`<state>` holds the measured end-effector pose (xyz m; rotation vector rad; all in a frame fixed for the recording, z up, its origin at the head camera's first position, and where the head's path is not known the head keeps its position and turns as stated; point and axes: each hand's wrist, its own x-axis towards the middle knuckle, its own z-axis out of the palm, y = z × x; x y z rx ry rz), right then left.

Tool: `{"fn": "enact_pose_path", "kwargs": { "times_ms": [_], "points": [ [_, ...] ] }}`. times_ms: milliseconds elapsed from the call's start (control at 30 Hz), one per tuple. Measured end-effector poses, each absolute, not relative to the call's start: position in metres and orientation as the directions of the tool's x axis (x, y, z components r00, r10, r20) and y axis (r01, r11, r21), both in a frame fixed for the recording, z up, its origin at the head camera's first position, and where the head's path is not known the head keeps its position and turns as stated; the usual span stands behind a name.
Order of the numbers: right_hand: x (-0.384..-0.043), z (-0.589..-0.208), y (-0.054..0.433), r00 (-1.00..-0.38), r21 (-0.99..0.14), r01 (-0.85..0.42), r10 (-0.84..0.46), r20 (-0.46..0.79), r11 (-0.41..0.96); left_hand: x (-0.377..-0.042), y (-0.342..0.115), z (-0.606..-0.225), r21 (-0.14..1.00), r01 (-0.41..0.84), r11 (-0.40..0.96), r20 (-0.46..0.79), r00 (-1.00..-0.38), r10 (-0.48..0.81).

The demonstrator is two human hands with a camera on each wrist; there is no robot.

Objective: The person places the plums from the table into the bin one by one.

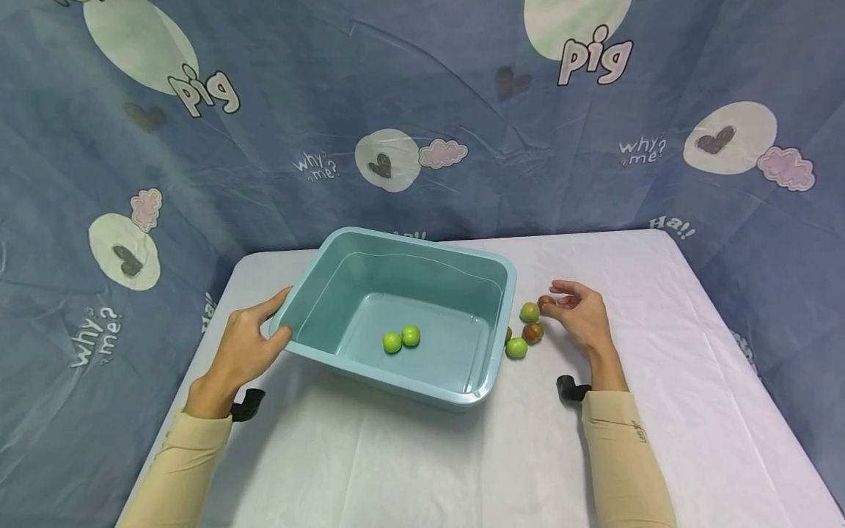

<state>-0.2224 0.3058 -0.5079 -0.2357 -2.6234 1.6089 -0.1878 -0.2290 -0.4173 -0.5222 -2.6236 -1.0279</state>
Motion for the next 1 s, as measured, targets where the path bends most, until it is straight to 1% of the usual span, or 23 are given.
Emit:
{"fn": "enact_pose_path", "kwargs": {
  "times_ms": [233, 400, 633, 800, 1000],
  "points": [
    [-0.2239, -0.5097, 0.3096, -0.991, -0.858, 0.125, 0.105, -0.083, 0.498, -0.1877, -0.2283, -0.4162, 0.593, 0.437, 0.677, 0.391, -0.891, 0.232],
    [-0.2252, -0.5101, 0.3100, -0.989, -0.840, 0.143, 0.095, -0.109, 0.523, -0.1878, -0.2277, -0.4155, 0.595, 0.434, 0.677, 0.388, -0.892, 0.230],
    [-0.2292, -0.5121, 0.3073, -0.991, -0.790, 0.130, 0.052, -0.124, 0.599, -0.1875, -0.2284, -0.4163, 0.603, 0.427, 0.674, 0.377, -0.897, 0.231],
    [-0.2304, -0.5137, 0.3058, -0.991, -0.758, 0.128, 0.052, -0.123, 0.639, -0.1883, -0.2285, -0.4176, 0.599, 0.434, 0.673, 0.386, -0.893, 0.232],
    [-0.2304, -0.5149, 0.3043, -0.991, -0.753, 0.133, 0.063, -0.122, 0.644, -0.1891, -0.2281, -0.4198, 0.594, 0.439, 0.674, 0.394, -0.889, 0.232]
  ]
}}
